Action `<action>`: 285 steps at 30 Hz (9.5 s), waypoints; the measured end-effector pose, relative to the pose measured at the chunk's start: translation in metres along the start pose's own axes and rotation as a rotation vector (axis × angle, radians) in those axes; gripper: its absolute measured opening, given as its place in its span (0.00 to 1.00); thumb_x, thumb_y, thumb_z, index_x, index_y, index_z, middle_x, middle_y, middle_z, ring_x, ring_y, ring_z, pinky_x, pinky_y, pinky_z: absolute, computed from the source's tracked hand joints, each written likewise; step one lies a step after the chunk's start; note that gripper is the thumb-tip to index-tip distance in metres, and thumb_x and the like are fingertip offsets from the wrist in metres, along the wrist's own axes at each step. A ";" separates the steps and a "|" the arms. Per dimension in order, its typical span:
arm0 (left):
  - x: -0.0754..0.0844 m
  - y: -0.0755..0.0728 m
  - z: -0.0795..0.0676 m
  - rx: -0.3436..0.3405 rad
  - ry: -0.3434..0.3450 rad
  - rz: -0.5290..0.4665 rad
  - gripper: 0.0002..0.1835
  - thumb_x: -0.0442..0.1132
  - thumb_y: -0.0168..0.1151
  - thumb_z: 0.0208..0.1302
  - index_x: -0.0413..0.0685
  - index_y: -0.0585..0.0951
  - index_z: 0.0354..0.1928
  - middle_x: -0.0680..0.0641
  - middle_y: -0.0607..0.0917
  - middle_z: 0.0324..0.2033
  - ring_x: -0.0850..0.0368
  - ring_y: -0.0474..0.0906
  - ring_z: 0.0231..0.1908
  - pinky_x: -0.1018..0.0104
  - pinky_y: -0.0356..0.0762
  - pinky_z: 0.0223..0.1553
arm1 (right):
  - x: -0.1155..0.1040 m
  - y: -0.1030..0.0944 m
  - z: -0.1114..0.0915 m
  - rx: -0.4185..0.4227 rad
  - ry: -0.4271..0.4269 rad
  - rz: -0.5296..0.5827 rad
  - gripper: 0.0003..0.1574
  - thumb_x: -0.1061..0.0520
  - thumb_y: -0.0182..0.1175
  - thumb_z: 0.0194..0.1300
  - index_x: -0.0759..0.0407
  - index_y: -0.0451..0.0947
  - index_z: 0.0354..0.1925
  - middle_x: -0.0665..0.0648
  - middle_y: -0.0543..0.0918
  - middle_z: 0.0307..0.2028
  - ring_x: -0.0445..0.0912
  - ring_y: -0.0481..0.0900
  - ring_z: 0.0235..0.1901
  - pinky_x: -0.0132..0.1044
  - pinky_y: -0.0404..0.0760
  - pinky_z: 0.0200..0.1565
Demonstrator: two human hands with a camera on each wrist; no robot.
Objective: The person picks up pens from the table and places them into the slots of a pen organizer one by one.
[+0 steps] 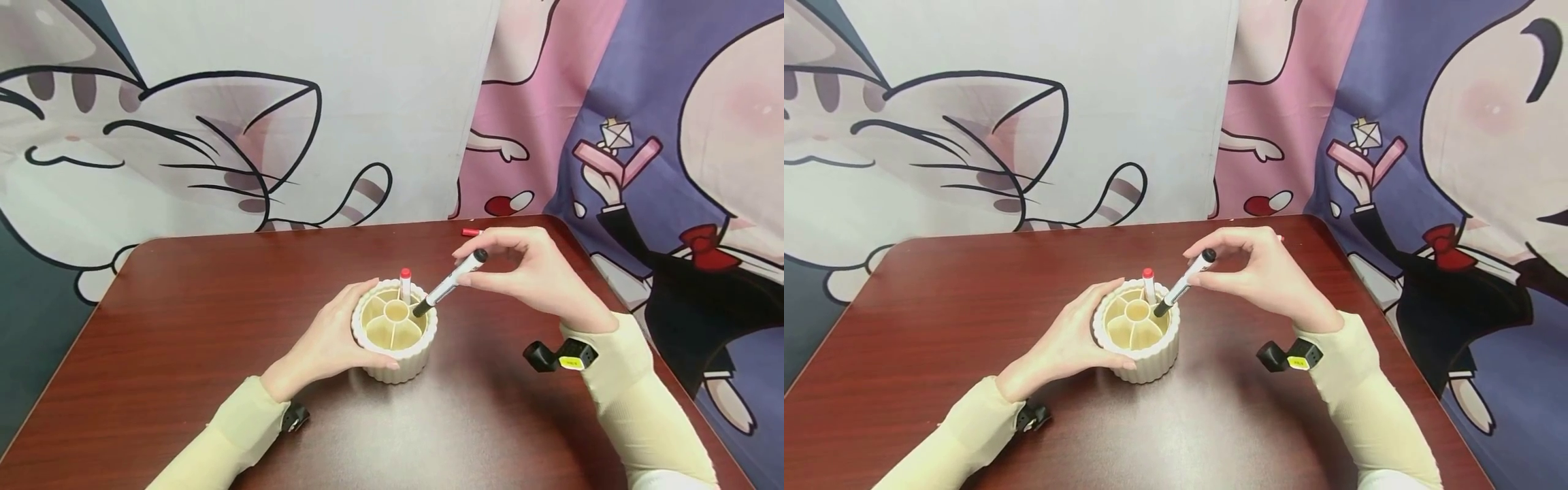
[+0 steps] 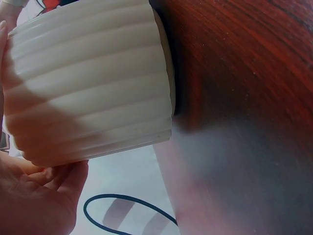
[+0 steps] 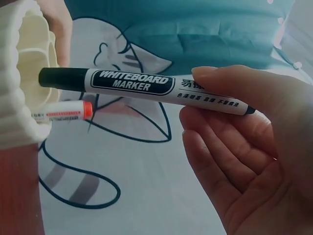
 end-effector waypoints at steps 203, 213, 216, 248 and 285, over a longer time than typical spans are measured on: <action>-0.001 0.001 -0.021 0.027 -0.052 -0.005 0.66 0.72 0.80 0.35 0.61 0.58 0.77 0.62 0.67 0.70 0.65 0.65 0.66 0.53 0.69 0.65 | 0.289 -0.060 -0.006 0.109 0.512 -0.481 0.26 0.60 0.67 0.66 0.70 0.79 0.60 0.73 0.82 0.52 0.66 0.76 0.51 0.59 0.72 0.56; 0.001 0.008 -0.016 -0.034 -0.030 -0.028 0.66 0.72 0.78 0.38 0.61 0.56 0.80 0.65 0.62 0.73 0.66 0.62 0.69 0.57 0.65 0.67 | 0.296 -0.060 -0.019 0.148 0.542 -0.457 0.17 0.61 0.67 0.66 0.67 0.85 0.51 0.67 0.86 0.38 0.58 0.80 0.38 0.47 0.74 0.42; 0.001 0.005 -0.013 -0.024 -0.024 -0.029 0.64 0.73 0.78 0.38 0.62 0.60 0.77 0.64 0.66 0.71 0.67 0.65 0.67 0.59 0.66 0.67 | 0.294 -0.062 -0.017 0.175 0.529 -0.445 0.16 0.61 0.66 0.66 0.67 0.85 0.51 0.67 0.87 0.38 0.58 0.81 0.38 0.47 0.74 0.42; -0.003 0.001 -0.009 0.006 -0.019 -0.022 0.61 0.72 0.81 0.32 0.61 0.66 0.72 0.64 0.72 0.65 0.64 0.70 0.63 0.55 0.73 0.61 | 0.145 -0.092 -0.004 0.448 0.334 -0.153 0.22 0.51 0.75 0.62 0.57 0.87 0.52 0.43 0.87 0.35 0.36 0.83 0.34 0.28 0.73 0.34; -0.004 -0.001 -0.009 0.023 -0.043 -0.009 0.63 0.71 0.83 0.28 0.59 0.67 0.71 0.65 0.73 0.65 0.65 0.72 0.61 0.57 0.74 0.60 | -0.070 -0.022 -0.025 0.139 -0.213 0.122 0.24 0.82 0.74 0.41 0.69 0.87 0.39 0.64 0.86 0.33 0.47 0.82 0.34 0.31 0.81 0.39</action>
Point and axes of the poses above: each hand's wrist, its own z-axis towards the middle knuckle, its own y-axis out of the palm, x = y × z, the point moved 9 cm from there along z, towards the middle knuckle
